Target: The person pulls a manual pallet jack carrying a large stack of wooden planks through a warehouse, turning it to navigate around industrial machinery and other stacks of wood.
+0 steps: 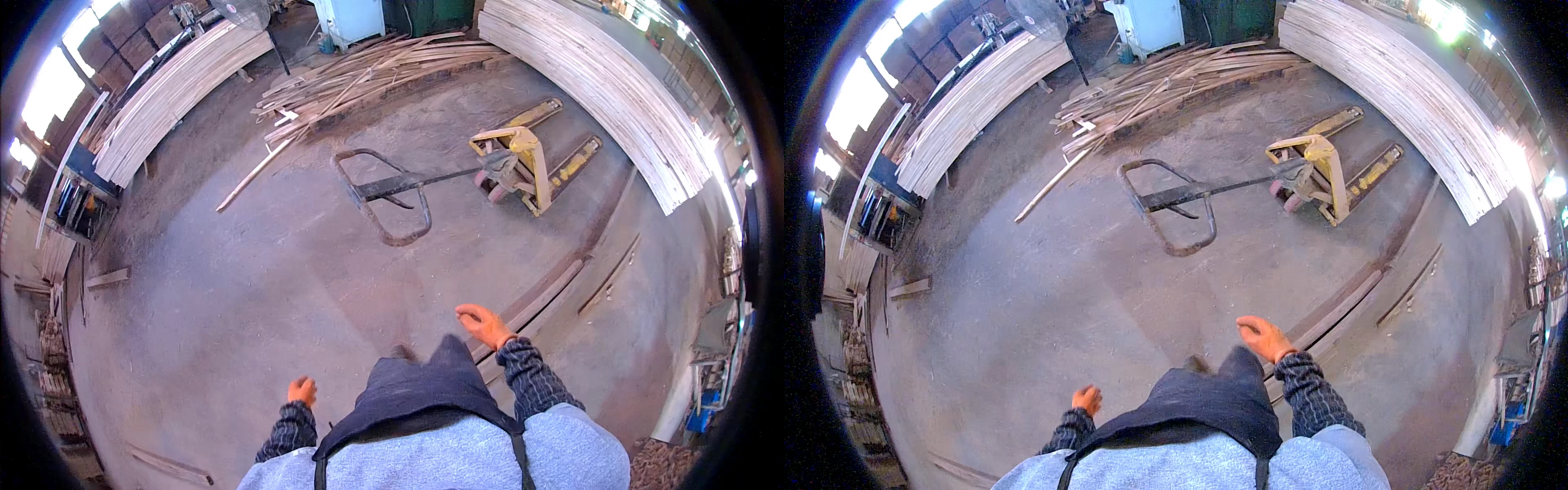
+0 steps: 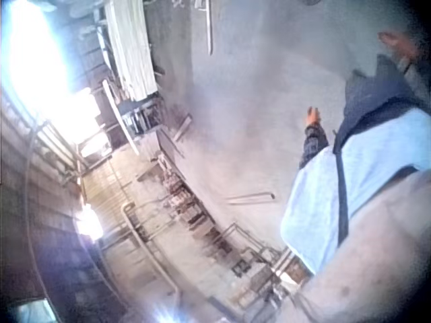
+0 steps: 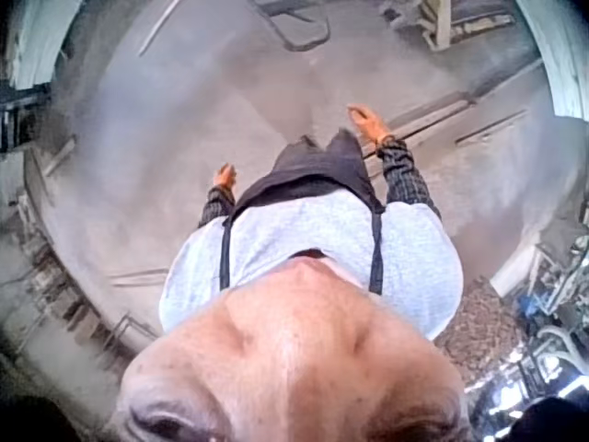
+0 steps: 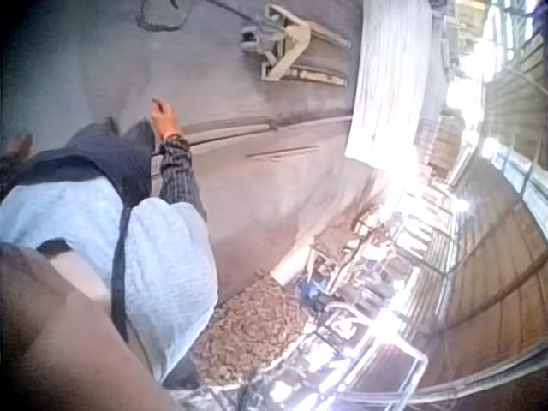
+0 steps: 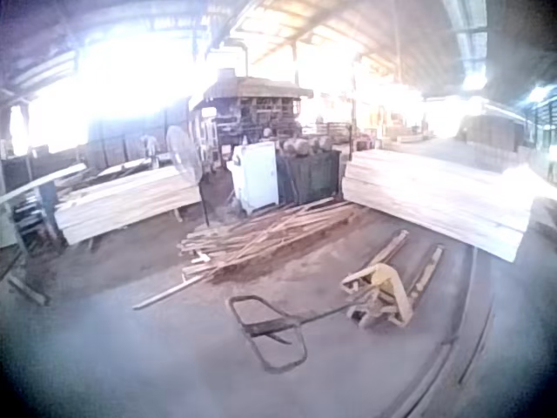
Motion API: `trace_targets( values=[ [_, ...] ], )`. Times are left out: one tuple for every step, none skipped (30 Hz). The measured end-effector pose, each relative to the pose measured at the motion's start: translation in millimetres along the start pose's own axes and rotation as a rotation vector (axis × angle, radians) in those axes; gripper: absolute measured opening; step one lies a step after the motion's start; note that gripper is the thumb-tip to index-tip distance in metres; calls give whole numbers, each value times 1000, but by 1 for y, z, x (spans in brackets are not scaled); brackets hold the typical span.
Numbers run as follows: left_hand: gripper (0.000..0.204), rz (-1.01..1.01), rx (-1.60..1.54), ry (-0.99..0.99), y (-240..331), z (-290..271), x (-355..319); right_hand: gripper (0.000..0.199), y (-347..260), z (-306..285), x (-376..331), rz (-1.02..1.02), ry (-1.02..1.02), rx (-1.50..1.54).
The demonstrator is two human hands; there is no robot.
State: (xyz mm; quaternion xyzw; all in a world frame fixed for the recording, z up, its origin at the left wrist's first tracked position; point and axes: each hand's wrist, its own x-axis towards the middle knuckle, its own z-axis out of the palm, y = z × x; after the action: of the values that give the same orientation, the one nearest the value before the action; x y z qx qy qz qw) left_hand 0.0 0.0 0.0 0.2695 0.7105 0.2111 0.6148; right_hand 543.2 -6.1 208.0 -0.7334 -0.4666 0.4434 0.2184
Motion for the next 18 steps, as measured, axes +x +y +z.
trace_targets(
  values=[
    [61,-23,-5,-6,1,9,-9,35,2,-7,7,-8,-13,29],
    [60,17,34,-4,13,33,-1,34,2,-14,12,-12,-26,58],
    [60,93,-3,5,69,42,21,34,-30,-21,45,25,-18,44],
    [59,293,-67,24,159,62,69,34,-75,-39,90,-51,50,35],
    [57,334,-73,-26,208,84,69,34,-87,-42,103,-22,64,16],
    [65,398,-12,-32,199,94,88,35,-81,-34,108,27,57,-30],
    [61,395,-89,-72,261,126,74,36,-81,-41,131,35,70,8],
    [65,520,-46,-104,278,147,98,36,-79,-47,152,45,54,24],
    [65,618,17,-72,307,173,101,37,-79,-57,170,58,45,40],
    [66,740,86,-33,347,195,104,37,-82,-66,189,40,69,0],
    [68,894,260,54,375,204,109,37,-84,-66,203,27,94,-27],
    [71,1035,448,140,398,207,111,37,-86,-63,217,20,114,-47],
    [74,1101,587,184,428,204,107,36,-94,-57,234,22,110,32],
    [77,1159,724,222,453,202,102,36,-102,-49,250,32,104,108],
    [80,1212,866,255,473,195,107,36,-112,-37,265,46,96,184],
    [82,1291,968,246,487,192,124,36,-127,-32,279,19,45,191],
    [78,1375,1078,247,499,188,142,37,-143,-23,293,-6,-4,202],
    [74,1441,1127,209,507,186,165,37,-158,-14,309,-38,-55,212]
  ],
)
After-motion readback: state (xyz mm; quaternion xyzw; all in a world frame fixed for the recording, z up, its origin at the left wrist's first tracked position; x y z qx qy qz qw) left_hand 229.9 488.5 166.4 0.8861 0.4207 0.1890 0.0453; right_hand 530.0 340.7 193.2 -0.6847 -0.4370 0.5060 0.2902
